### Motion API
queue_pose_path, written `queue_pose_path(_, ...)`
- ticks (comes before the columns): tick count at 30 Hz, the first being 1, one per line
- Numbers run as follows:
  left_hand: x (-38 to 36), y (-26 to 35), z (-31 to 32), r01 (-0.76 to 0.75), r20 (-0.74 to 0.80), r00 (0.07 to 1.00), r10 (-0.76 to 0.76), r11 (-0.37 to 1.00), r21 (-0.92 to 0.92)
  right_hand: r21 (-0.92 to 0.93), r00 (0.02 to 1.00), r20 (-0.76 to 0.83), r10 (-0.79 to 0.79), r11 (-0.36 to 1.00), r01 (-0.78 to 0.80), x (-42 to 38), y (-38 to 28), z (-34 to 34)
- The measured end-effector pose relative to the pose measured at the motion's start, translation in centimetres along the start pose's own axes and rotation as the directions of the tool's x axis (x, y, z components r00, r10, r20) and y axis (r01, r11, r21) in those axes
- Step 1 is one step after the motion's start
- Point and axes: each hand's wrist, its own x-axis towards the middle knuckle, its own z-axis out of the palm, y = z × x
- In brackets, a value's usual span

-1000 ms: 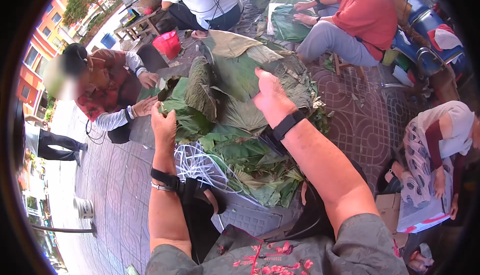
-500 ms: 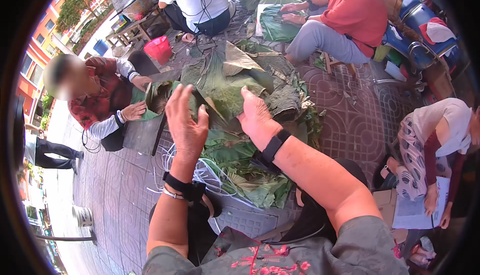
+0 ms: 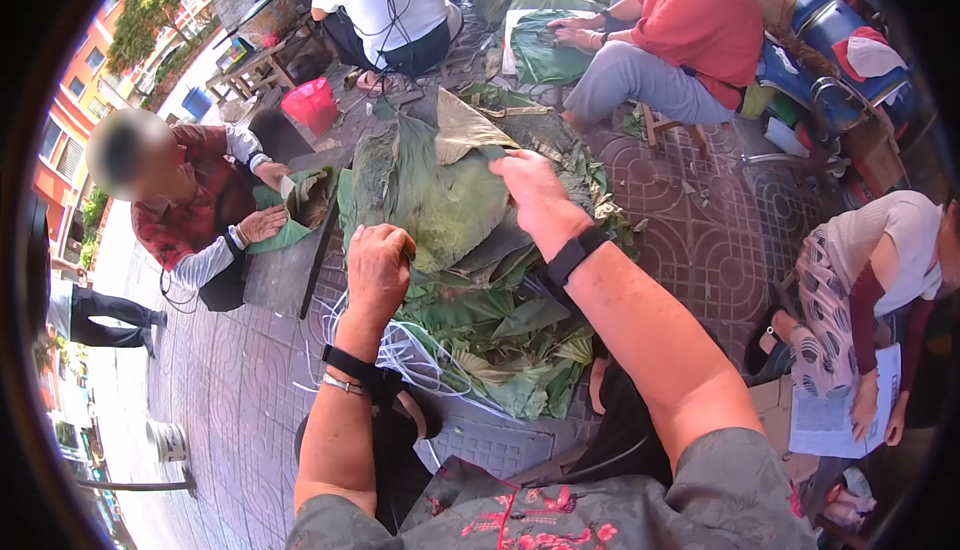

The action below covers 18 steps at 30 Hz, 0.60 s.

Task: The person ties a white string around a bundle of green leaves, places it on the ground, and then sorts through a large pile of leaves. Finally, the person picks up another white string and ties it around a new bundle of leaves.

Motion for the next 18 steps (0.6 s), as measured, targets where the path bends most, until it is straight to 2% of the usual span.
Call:
queue_pose_path(1, -0.1, -0.1, 0.2, 0.000, -0.007, 1.000, 0.000, 1.000, 0.001, -0.170, 0.996, 0.014, -0.089, 0.981, 0.090, 0.1, -0.1, 0.2)
queue_pose_path(2, -0.1, -0.2, 0.4, 0.003, 0.004, 1.000, -0.003, 1.000, 0.010, -0.438, 0.960, 0.087, -0.265, 0.855, 0.276, 0.2, -0.1, 0.2)
queue_pose_path(3, -0.2, -0.3, 0.5, 0.007, 0.018, 1.000, -0.007, 1.000, 0.019, -0.658, 0.888, 0.158, -0.432, 0.624, 0.420, 0.1, -0.2, 0.4)
queue_pose_path(4, -0.3, -0.4, 0.6, 0.012, 0.034, 0.999, -0.013, 1.000, 0.027, -0.800, 0.795, 0.293, -0.532, 0.319, 0.508, -0.1, -0.2, 0.6)
queue_pose_path(5, -0.4, -0.4, 0.6, 0.013, 0.037, 0.999, -0.014, 1.000, 0.026, -0.856, 0.736, 0.375, -0.563, 0.093, 0.508, -0.6, -0.2, 0.4)
queue_pose_path(8, -0.4, -0.3, 0.4, 0.014, 0.040, 0.999, -0.015, 1.000, 0.020, -0.806, 0.596, 0.507, -0.623, -0.098, 0.584, 0.3, 0.2, 0.3)
queue_pose_path(11, -0.5, -0.1, 0.4, 0.011, 0.026, 1.000, -0.011, 1.000, 0.002, -0.822, 0.607, 0.557, -0.566, -0.271, 0.501, 1.3, 0.0, -0.1)
queue_pose_path(14, -0.5, 0.1, 0.5, -0.008, 0.005, 1.000, 0.008, 1.000, -0.022, -0.781, 0.623, 0.622, -0.474, -0.321, 0.535, 3.2, 0.0, -1.1)
queue_pose_path(15, -0.5, 0.2, 0.5, -0.017, -0.004, 1.000, 0.017, 1.000, -0.025, -0.782, 0.605, 0.619, -0.501, -0.318, 0.537, 3.6, 0.0, -1.3)
queue_pose_path(18, -0.4, 0.2, 0.7, -0.016, -0.064, 0.998, 0.013, 0.999, -0.042, -0.809, 0.633, 0.407, -0.659, 0.061, 0.584, 4.8, 0.1, -1.3)
